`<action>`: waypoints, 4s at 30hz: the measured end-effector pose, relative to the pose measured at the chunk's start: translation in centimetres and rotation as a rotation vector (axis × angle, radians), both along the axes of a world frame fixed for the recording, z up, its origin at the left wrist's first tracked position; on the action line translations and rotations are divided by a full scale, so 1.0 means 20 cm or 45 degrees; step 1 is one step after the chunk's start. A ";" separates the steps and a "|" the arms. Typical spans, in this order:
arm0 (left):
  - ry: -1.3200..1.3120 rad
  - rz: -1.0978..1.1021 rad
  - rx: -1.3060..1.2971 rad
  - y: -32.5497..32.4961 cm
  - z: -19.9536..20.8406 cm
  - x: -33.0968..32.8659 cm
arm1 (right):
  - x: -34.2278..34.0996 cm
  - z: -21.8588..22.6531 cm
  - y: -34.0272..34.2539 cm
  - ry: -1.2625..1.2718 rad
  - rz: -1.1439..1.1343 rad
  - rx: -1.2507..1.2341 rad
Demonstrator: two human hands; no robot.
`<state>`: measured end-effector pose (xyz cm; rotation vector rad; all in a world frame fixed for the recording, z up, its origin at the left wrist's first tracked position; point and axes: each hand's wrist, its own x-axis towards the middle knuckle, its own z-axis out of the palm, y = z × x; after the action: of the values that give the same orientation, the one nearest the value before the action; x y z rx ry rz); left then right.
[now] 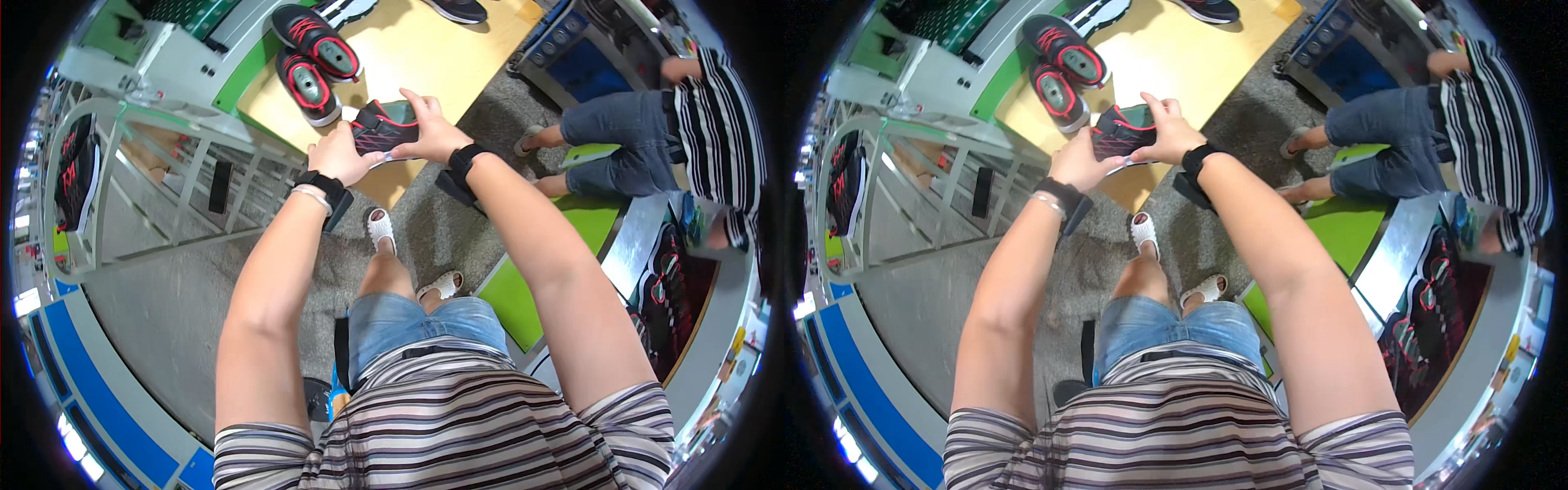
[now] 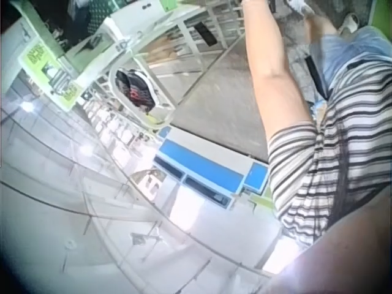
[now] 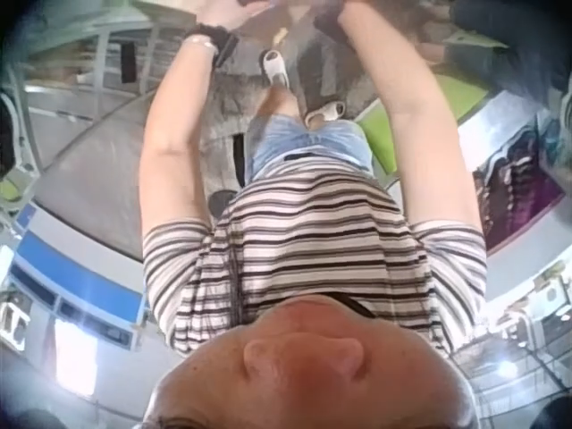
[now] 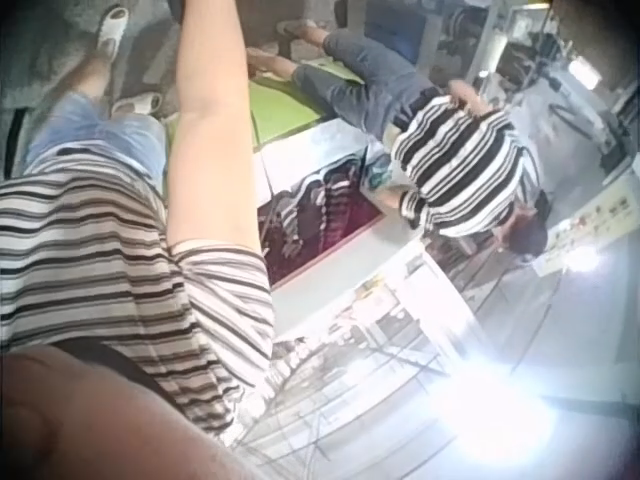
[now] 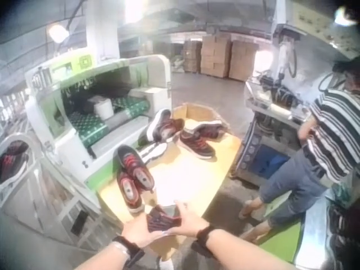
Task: Operator is seen managing the production line by taking shoe components from a heating/molding machine and placing them into bins or sorting areas.
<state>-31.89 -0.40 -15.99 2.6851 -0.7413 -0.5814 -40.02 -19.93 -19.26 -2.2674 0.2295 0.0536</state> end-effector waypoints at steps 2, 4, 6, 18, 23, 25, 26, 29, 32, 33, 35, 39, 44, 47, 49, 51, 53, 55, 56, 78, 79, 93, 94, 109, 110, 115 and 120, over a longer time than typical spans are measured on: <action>-0.017 -0.011 -0.064 0.01 0.03 0.00 | -0.02 0.02 0.00 -0.081 0.001 0.055; -0.112 0.008 -0.038 0.01 0.08 -0.06 | -0.06 0.04 -0.02 -0.080 0.028 0.119; -0.147 -0.006 -0.048 0.02 0.05 -0.09 | -0.08 0.04 0.00 -0.128 -0.053 0.133; -0.070 -0.103 -0.284 0.09 -0.01 -0.02 | -0.27 -0.26 -0.03 -0.195 -0.439 0.997; 0.085 0.023 -0.587 0.22 -0.09 -0.06 | -0.26 -0.17 0.10 -0.044 -0.513 1.907; 0.160 -0.001 -0.581 0.22 -0.12 -0.10 | -0.31 -0.12 0.08 0.101 -0.501 1.912; 0.032 0.028 -0.554 0.23 -0.17 -0.12 | -0.32 -0.11 0.09 0.062 -0.477 1.967; -0.510 -0.049 -0.561 0.14 -0.19 -0.17 | -0.31 -0.03 0.05 -0.141 -0.423 2.018; -1.021 -0.233 -0.719 0.08 -0.19 -0.14 | -0.31 0.02 -0.09 -0.218 -0.336 1.892; -1.048 -0.266 -0.726 0.09 -0.23 -0.13 | -0.31 0.01 -0.11 -0.260 -0.265 1.851; -0.855 -0.323 -0.430 0.14 -0.38 -0.15 | -0.30 -0.11 -0.11 -0.277 -0.290 1.692; -0.802 -0.565 -0.255 0.13 -0.36 -0.26 | -0.49 -0.24 -0.20 0.096 -0.392 1.781; -0.639 -0.487 -0.144 0.18 -0.30 -0.39 | -0.40 -0.20 -0.11 0.104 -0.385 1.121; -0.482 -0.035 -0.422 -0.01 -0.07 -0.35 | -0.36 -0.22 -0.12 -0.246 -0.361 0.323; -0.449 0.470 -0.351 -0.13 -0.04 -0.26 | -0.26 -0.10 -0.03 -0.055 -0.332 0.287; -0.094 0.508 -0.386 -0.07 -0.15 -0.14 | -0.15 0.05 0.06 0.331 -0.325 0.175; -0.382 0.396 -0.381 -0.10 -0.20 -0.20 | -0.19 0.04 0.06 0.284 -0.385 0.156; -0.415 0.351 -0.307 -0.12 -0.16 -0.18 | -0.20 0.02 0.05 0.122 -0.364 0.057; -0.167 0.291 -0.373 -0.10 -0.15 -0.13 | -0.20 -0.02 0.00 0.153 -0.300 0.184; 1.455 0.442 -0.950 0.26 -0.31 0.15 | -0.19 0.11 -0.10 -0.169 0.613 -0.764; 1.333 0.380 -0.910 0.27 -0.31 0.14 | -0.16 0.12 -0.11 -0.171 0.594 -0.763; -0.042 -0.251 -0.651 -0.55 0.45 0.48 | 0.12 0.24 -0.70 -0.161 0.236 0.052; -0.242 -0.239 -0.659 -0.71 0.49 0.61 | 0.14 0.26 -0.72 -0.049 0.346 0.055; 1.152 0.822 -1.309 -0.73 0.67 1.23 | 0.02 0.27 -1.13 0.296 -0.176 0.568; 1.459 1.090 -1.272 -0.55 0.74 1.16 | 0.00 0.29 -1.16 0.293 -0.236 0.560; 1.358 1.029 -1.663 0.13 0.73 0.74 | -0.02 0.39 -1.09 0.249 -0.379 0.688; 0.936 1.039 -1.843 0.38 0.96 0.59 | 0.29 0.69 -0.90 0.119 -0.284 0.810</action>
<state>-20.01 7.15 3.23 1.0773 0.1960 -0.4412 -34.13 -37.95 -5.39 -1.5990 0.4447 0.1000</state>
